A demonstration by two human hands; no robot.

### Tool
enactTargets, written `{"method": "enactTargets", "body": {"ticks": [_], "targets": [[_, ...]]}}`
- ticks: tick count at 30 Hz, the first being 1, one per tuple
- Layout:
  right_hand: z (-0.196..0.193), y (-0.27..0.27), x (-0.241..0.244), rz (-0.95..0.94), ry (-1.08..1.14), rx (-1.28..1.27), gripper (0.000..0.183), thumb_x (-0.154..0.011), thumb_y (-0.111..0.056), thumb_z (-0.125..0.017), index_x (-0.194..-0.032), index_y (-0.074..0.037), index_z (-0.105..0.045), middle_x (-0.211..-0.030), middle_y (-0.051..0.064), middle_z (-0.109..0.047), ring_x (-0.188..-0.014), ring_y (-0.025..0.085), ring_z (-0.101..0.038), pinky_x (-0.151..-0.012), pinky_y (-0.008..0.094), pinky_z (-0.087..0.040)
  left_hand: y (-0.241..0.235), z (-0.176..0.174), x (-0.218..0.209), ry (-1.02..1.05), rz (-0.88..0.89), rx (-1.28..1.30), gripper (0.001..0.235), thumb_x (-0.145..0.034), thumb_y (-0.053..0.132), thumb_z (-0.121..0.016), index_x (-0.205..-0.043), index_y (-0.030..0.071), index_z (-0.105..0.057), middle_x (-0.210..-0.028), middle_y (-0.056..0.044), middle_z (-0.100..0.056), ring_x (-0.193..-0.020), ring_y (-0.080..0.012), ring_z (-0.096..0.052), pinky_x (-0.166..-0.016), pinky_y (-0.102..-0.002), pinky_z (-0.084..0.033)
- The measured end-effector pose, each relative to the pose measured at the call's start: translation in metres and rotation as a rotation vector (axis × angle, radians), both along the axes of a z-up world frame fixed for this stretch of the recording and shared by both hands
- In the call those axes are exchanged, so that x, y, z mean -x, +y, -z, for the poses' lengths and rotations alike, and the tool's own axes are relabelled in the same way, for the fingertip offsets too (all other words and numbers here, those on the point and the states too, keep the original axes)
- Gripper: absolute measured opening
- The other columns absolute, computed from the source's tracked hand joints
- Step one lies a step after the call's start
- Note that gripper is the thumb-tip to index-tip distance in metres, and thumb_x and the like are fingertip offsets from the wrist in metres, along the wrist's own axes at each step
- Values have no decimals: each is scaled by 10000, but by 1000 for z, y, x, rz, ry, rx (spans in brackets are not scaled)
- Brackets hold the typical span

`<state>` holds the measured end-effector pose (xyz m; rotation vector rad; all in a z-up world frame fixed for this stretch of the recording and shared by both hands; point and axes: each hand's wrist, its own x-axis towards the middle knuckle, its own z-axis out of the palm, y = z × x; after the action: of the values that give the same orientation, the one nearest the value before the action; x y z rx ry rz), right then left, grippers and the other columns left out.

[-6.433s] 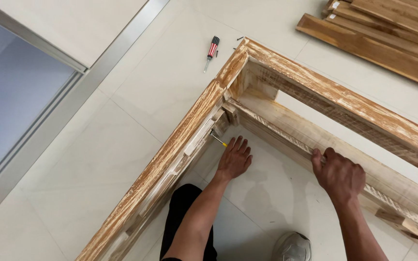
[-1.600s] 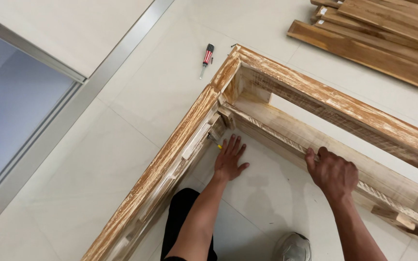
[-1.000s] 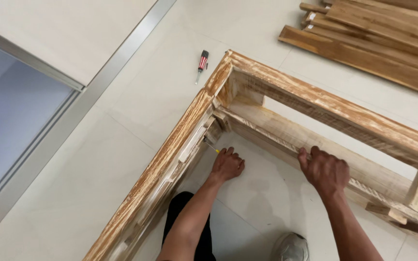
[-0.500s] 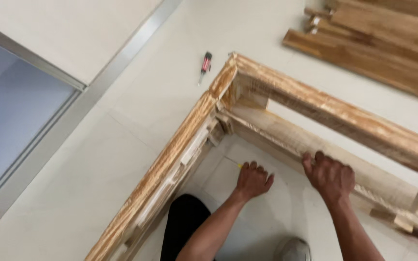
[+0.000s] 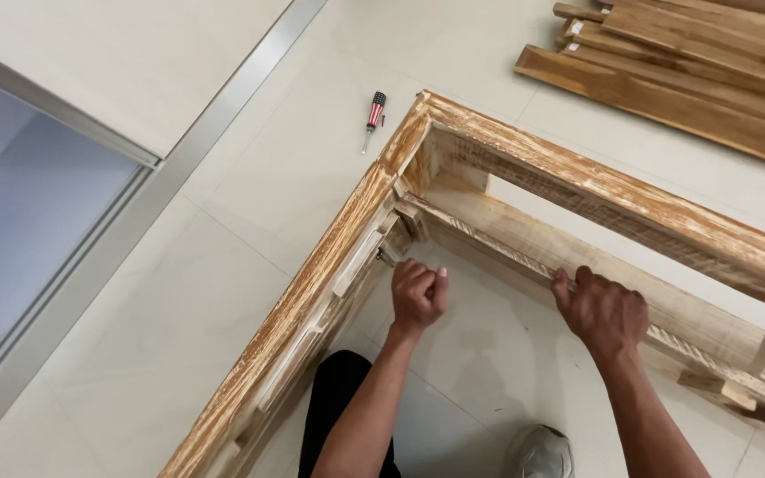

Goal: The person kneels on a tiled floor and uses a yellow-handled screwdriver to drive screws into a wooden frame structure. They hold the frame steady with one hand while turning the screwdriver with the other, securing a joint between two wooden pieces.

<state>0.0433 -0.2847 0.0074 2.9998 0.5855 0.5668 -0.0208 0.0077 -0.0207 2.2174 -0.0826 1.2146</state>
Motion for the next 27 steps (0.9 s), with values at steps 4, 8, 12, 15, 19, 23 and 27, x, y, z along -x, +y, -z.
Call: {"method": "enactTargets", "body": {"ticks": [4, 8, 12, 15, 19, 23, 27], "targets": [[2, -1, 2, 17, 9, 23, 567, -1094, -580, -443, -728, -201, -652, -555, 1, -596, -547, 230, -660, -573, 374, -531, -1, -16, 5, 6, -35, -23, 507, -947, 123, -633, -499, 154, -397, -502, -14, -363, -487, -253, -472, -542, -356, -404], [3, -2, 0, 16, 37, 41, 567, -1089, -597, -418, -750, -210, -657, -561, -4, -601, -545, 221, -660, -568, 375, -533, -1, -14, 4, 15, -51, 14, 505, -956, 109, -625, -509, 145, -392, -508, -20, -349, -488, -266, -461, -548, -364, -404], [2, -1, 1, 29, 55, 41, 601, -1099, -613, -382, -748, -207, -654, -559, -9, -598, -547, 216, -661, -578, 371, -533, 0, -18, 5, 32, -61, 48, 502, -963, 100, -626, -520, 141, -391, -517, -21, -339, -499, -269, -461, -565, -357, -408], [1, -1, 2, 30, 65, 27, 596, -1094, -615, -395, -755, -202, -659, -566, -3, -606, -555, 220, -668, -576, 375, -533, 2, -15, 3, 50, -81, 100, 499, -952, 87, -632, -515, 146, -399, -507, -8, -328, -484, -253, -441, -580, -344, -409], [-3, 0, 2, 46, 91, 40, 586, -1098, -608, -390, -774, -208, -670, -583, -3, -622, -580, 216, -683, -592, 365, -541, 3, -16, -1, 42, -91, 128, 495, -953, 77, -631, -520, 151, -402, -510, 0, -326, -484, -244, -441, -582, -338, -410], [-3, 0, 1, 58, 130, 32, 619, -1097, -623, -347, -782, -204, -675, -587, -1, -628, -583, 220, -686, -593, 368, -538, 0, -18, -1, 44, -88, 140, 503, -952, 76, -636, -516, 152, -397, -509, 5, -316, -485, -237, -437, -587, -335, -414], [-6, 1, 2, 61, 148, 24, 622, -1103, -619, -344, -780, -204, -676, -590, 2, -637, -589, 218, -694, -597, 367, -545, -1, -15, 1, 77, -109, 182, 487, -967, 91, -632, -525, 145, -435, -503, -3, -335, -484, -240, -447, -603, -341, -424]]}}
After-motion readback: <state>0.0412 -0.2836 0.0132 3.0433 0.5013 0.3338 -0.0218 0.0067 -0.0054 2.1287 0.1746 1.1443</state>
